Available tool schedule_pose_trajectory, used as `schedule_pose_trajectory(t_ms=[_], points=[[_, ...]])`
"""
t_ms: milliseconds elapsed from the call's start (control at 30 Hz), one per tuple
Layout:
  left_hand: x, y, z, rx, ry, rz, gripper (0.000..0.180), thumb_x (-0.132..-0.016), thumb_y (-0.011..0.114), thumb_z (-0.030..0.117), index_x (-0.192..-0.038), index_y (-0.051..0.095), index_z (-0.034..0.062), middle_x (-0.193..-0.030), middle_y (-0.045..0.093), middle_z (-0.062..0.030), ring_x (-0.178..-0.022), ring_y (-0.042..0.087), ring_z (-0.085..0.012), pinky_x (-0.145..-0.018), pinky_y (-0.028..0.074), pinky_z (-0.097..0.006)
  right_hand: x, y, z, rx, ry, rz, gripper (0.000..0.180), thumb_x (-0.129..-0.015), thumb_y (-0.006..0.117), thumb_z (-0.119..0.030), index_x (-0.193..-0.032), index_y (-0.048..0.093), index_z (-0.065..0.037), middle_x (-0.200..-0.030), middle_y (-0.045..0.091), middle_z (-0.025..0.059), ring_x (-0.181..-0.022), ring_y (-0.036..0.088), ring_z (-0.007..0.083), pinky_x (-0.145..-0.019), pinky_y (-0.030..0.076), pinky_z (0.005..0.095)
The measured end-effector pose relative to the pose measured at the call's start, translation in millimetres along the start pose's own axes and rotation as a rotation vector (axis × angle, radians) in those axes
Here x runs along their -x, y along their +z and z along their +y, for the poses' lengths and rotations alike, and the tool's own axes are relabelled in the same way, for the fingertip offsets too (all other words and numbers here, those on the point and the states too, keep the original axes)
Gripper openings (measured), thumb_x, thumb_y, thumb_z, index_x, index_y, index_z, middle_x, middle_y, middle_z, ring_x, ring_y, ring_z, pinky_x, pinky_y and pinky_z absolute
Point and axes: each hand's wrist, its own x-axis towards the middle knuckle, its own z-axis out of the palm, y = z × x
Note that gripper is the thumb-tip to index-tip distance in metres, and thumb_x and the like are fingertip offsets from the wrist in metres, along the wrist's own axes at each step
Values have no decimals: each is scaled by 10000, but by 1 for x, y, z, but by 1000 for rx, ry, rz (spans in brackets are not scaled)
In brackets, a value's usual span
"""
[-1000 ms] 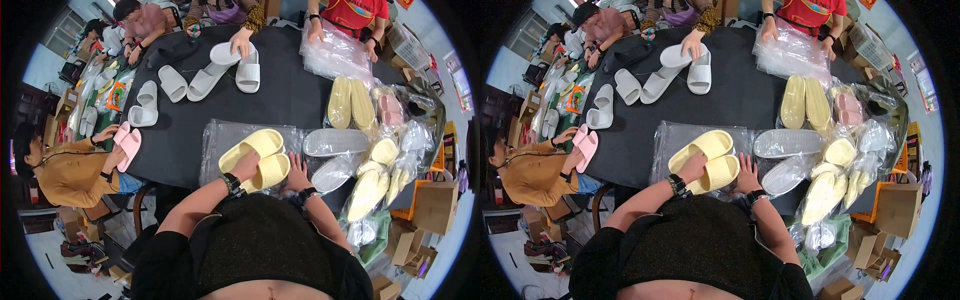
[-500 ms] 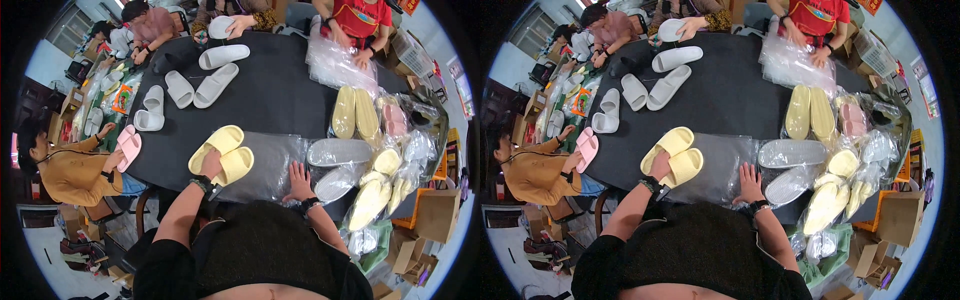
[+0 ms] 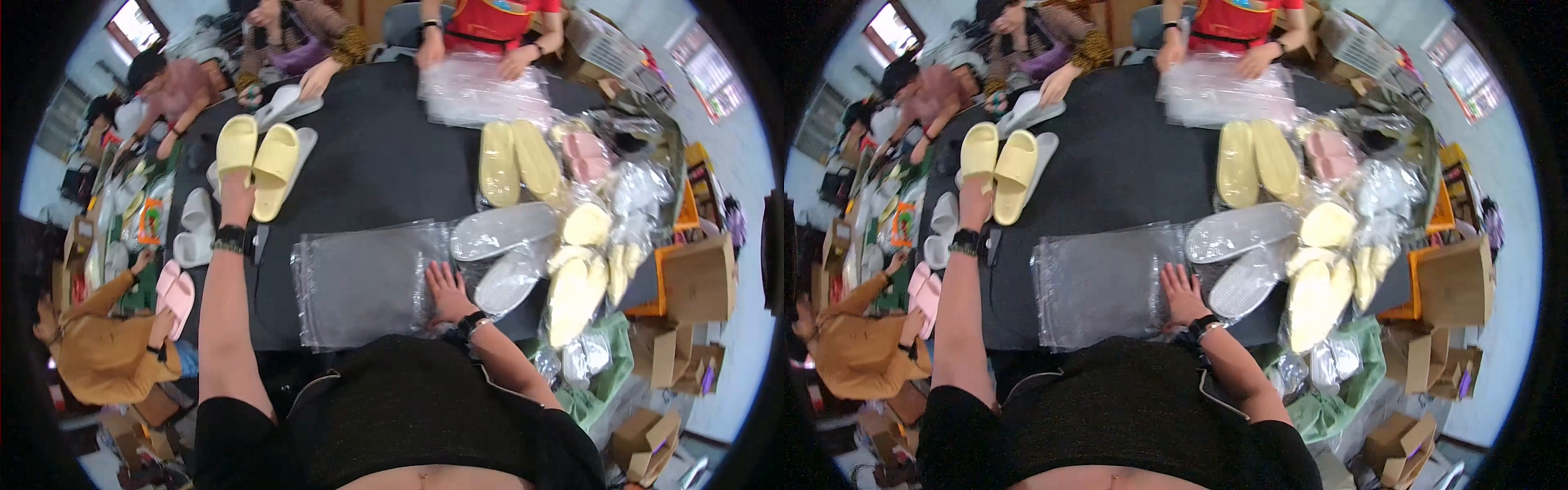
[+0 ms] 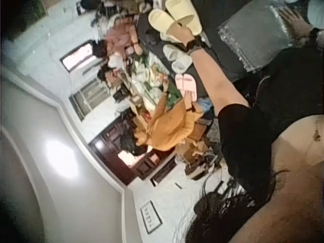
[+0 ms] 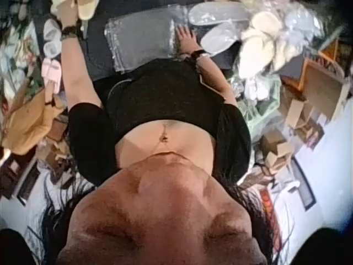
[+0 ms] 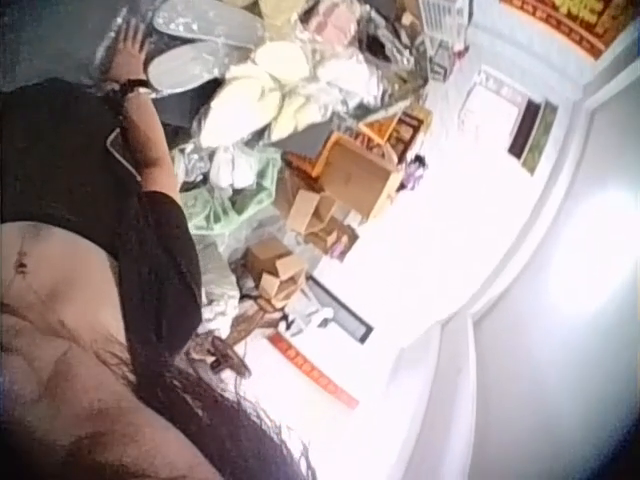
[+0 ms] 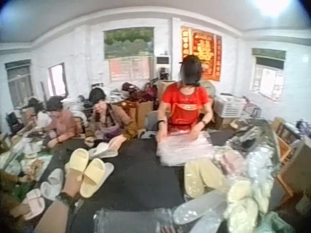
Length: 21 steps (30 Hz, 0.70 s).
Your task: The recorder is taking slippers from a large sack and placing them into individual plastic bags on a table.
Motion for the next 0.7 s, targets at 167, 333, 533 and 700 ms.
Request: schedule_pose_trajectory(t_ms=[167, 333, 533, 700], points=[[69, 44, 117, 186, 275, 1, 384, -822, 619, 101, -1190, 581, -6, -1201, 562, -272, -1126, 526, -448, -983, 433, -485, 7, 16, 27, -313, -38, 269, 1054, -630, 855, -377, -1484, 313, -79, -1570, 191, 213, -1463, 96, 442, -1152, 167, 570], [203, 72, 148, 236, 313, -372, 469, -787, 706, 208, -1233, 609, 103, -1317, 526, -221, -1220, 480, -398, -1020, 385, -509, 66, -67, 12, -77, 133, 489, 952, -695, 811, -295, -1495, 318, -145, -1565, 220, 186, -1457, 129, 440, -1138, 193, 597], [257, 86, 149, 213, 331, -556, 587, -777, 736, 257, -1325, 553, 152, -1377, 472, -198, -1255, 442, -378, -1032, 363, -491, 115, -7, 64, 305, 302, 290, 942, -709, 742, -157, -1519, 272, -254, -1601, 153, 133, -1462, 120, 443, -1105, 204, 660], [268, 86, 146, 136, 357, -530, 589, -760, 751, 235, -1312, 560, 156, -1401, 432, -174, -1263, 427, -367, -1023, 365, -506, 111, -15, 71, 182, 250, 426, 801, -717, 641, -52, -1460, 386, -205, -1538, 315, 117, -1435, 236, 405, -1111, 225, 610]])
